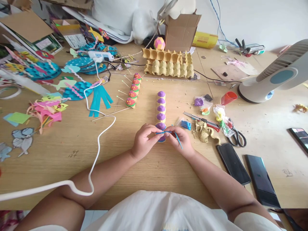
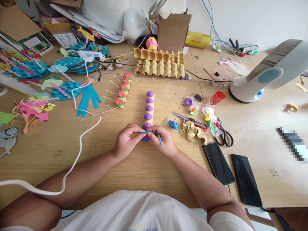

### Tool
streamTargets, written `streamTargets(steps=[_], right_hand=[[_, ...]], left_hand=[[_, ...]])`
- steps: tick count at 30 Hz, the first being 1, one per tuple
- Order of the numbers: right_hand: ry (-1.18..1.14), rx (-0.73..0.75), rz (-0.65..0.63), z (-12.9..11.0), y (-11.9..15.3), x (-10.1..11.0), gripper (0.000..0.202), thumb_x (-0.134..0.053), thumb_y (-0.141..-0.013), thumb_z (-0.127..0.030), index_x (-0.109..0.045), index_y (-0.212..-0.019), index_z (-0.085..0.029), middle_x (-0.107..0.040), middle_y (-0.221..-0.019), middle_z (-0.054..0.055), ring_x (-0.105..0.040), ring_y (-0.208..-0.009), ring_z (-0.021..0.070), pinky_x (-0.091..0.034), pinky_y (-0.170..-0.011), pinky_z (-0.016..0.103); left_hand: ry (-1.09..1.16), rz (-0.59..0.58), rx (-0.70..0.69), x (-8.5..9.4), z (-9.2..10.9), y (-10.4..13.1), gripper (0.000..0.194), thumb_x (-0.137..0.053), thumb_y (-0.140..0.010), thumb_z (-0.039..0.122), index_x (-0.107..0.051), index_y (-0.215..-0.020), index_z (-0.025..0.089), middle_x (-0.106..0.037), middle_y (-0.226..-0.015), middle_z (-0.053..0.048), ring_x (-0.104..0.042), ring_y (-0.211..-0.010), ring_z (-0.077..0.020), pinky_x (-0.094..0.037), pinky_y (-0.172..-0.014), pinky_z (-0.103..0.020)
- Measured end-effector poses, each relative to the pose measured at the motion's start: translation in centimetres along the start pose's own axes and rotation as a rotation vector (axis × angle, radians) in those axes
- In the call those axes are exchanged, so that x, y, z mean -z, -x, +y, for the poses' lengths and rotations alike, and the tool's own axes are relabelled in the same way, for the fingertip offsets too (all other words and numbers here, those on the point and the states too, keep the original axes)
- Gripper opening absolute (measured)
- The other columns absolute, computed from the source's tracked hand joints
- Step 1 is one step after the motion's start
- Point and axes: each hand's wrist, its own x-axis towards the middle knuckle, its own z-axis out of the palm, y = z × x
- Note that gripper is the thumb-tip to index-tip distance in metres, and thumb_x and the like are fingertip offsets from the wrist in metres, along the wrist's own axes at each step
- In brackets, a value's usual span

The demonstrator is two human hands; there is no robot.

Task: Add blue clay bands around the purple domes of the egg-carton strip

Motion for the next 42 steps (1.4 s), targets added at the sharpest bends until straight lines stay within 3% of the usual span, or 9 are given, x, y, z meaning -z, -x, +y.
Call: streamTargets(steps=[16, 24, 30, 35, 42], right_hand=[[-0.01, -0.044, -0.038, -0.42, 0.06, 0.18, 0.03, -0.068, -0.092, -0.05, -0.068, -0.093, -0.02, -0.07, -0.08, 0.004, -0.062, -0.067, 0.0139, -0.053, -0.062, 0.026], [-0.012, -0.041, -0.023, -0.6, -0.05, -0.03, 0.029, -0.068, -0.092, -0.048, -0.066, -0.087, -0.02, -0.068, -0.074, 0.002, -0.057, -0.061, 0.012, -0.049, -0.058, 0.025], [0.024, -0.031, -0.006, -0.58, -0.14, 0.14, 0.031, -0.068, -0.092, -0.05, -0.067, -0.086, -0.02, -0.068, -0.075, 0.002, -0.057, -0.064, 0.0128, -0.049, -0.06, 0.026], [-0.004, -0.033, -0.006, -0.42, -0.24, 0.3, 0.032, -0.071, -0.09, -0.051, -0.068, -0.088, -0.02, -0.069, -0.078, 0.003, -0.06, -0.067, 0.0136, -0.052, -0.064, 0.027], [-0.115, -0.135, -0.018, -0.01, -0.82, 0.67, 0.034, -0.079, -0.084, -0.047, -0.069, -0.104, -0.021, -0.074, -0.084, 0.003, -0.068, -0.073, 0.0152, -0.057, -0.069, 0.027]], left_hand=[[-0.015, -0.014, 0.021, 0.01, -0.06, -0.08, 0.009, -0.077, -0.087, 0.031, -0.074, -0.089, 0.023, -0.076, -0.088, -0.004, -0.068, -0.088, -0.0192, -0.053, -0.085, -0.037], [-0.025, -0.02, 0.0, -0.05, -0.06, -0.03, 0.009, -0.076, -0.088, 0.027, -0.075, -0.096, 0.023, -0.077, -0.093, -0.005, -0.069, -0.092, -0.0187, -0.054, -0.086, -0.035], [0.013, -0.019, 0.084, -0.14, -0.38, 0.22, 0.015, -0.074, -0.09, 0.03, -0.076, -0.103, 0.023, -0.077, -0.102, -0.007, -0.07, -0.097, -0.0203, -0.056, -0.088, -0.036], [0.052, -0.013, 0.128, -0.05, -0.43, 0.21, 0.011, -0.073, -0.09, 0.03, -0.077, -0.098, 0.023, -0.078, -0.099, -0.006, -0.071, -0.094, -0.02, -0.056, -0.087, -0.035], [0.141, 0.035, 0.299, -0.21, -0.88, -0.1, 0.018, -0.073, -0.09, 0.037, -0.077, -0.098, 0.021, -0.078, -0.098, -0.006, -0.071, -0.091, -0.0184, -0.057, -0.085, -0.032]])
